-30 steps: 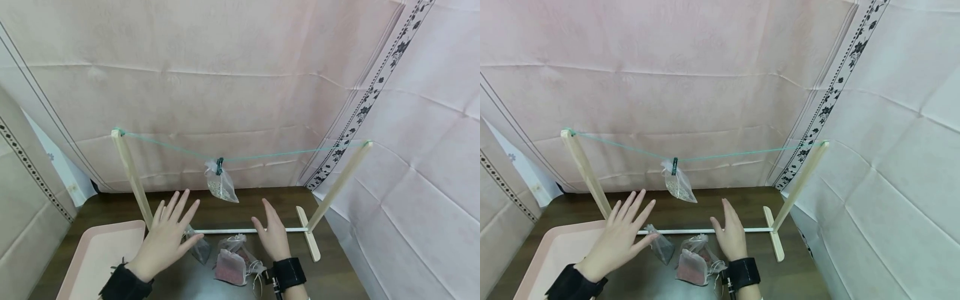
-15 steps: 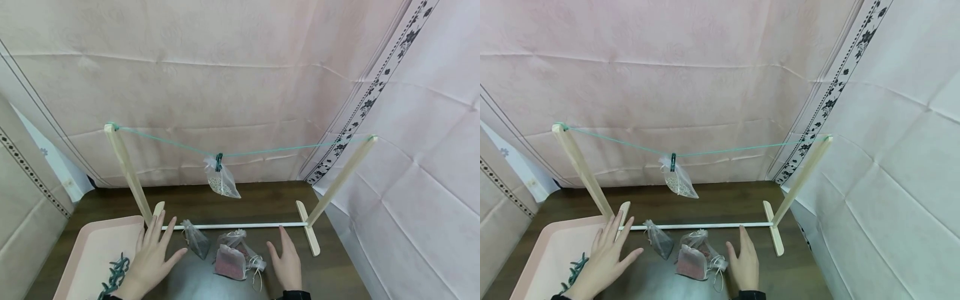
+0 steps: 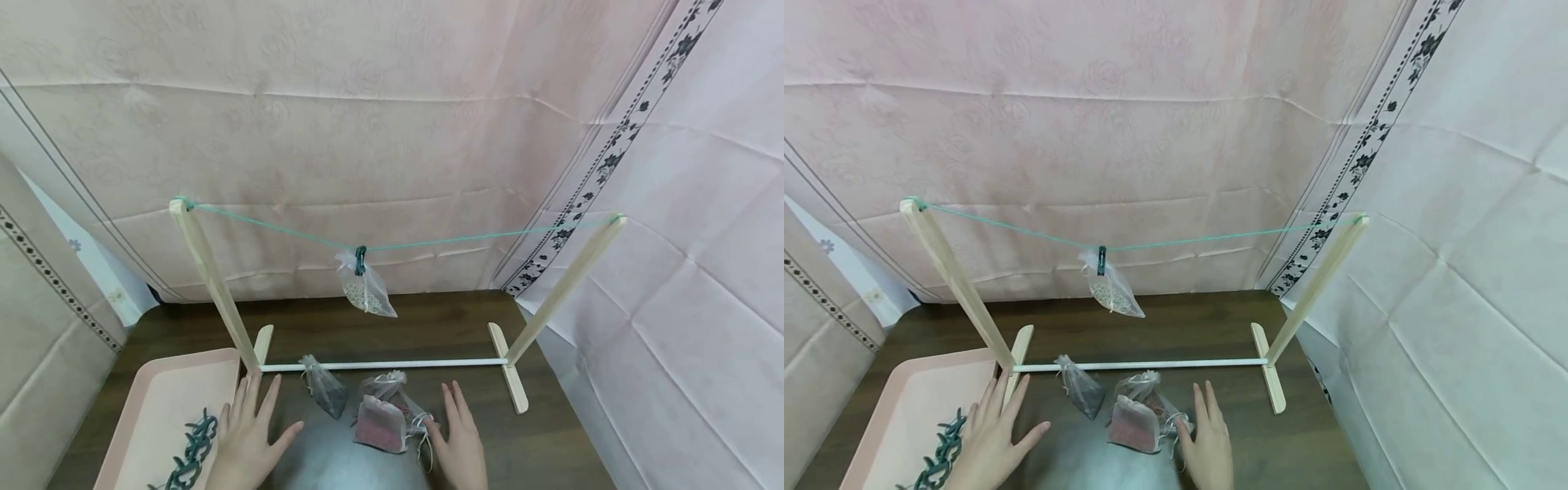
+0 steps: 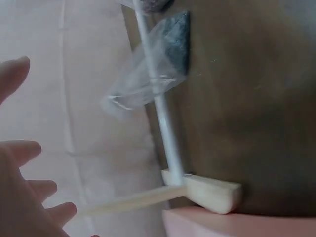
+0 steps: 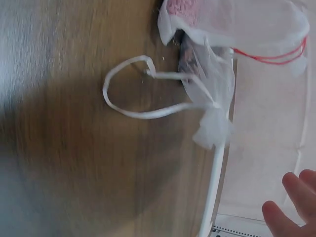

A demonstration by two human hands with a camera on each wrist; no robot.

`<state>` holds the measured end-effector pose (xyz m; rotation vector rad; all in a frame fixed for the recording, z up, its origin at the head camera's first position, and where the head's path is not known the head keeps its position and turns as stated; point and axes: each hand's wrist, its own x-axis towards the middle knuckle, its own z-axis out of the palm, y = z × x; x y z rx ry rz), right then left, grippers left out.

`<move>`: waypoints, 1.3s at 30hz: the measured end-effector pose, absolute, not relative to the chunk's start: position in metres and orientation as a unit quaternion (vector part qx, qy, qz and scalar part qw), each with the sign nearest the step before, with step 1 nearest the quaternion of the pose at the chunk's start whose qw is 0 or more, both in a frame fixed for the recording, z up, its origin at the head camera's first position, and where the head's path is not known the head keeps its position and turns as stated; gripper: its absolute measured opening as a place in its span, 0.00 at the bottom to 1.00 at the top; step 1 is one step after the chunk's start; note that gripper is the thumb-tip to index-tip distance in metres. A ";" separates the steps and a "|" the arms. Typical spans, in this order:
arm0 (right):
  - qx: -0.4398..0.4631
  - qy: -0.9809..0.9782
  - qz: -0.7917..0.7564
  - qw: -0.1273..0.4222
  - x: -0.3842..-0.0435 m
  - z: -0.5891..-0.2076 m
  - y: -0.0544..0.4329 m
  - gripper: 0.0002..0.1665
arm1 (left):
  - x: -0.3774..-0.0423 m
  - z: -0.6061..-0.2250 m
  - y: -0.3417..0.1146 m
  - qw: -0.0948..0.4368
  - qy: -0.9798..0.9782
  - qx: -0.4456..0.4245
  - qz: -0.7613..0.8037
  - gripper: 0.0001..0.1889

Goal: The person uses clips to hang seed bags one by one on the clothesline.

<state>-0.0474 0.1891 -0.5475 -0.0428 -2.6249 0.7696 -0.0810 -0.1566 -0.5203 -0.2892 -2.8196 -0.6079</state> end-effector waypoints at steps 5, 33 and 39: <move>-0.001 -0.943 0.265 0.200 -0.047 -0.552 0.185 0.44 | -0.071 -0.538 -0.160 0.087 -0.970 -0.048 -0.221 0.47; -0.027 -0.924 0.346 0.159 -0.041 -0.550 0.178 0.44 | -0.049 -0.573 -0.241 0.084 -0.940 0.166 -0.286 0.20; -0.037 -0.925 0.346 0.150 -0.038 -0.550 0.176 0.44 | -0.049 -0.594 -0.265 0.015 -0.958 0.161 -0.237 0.23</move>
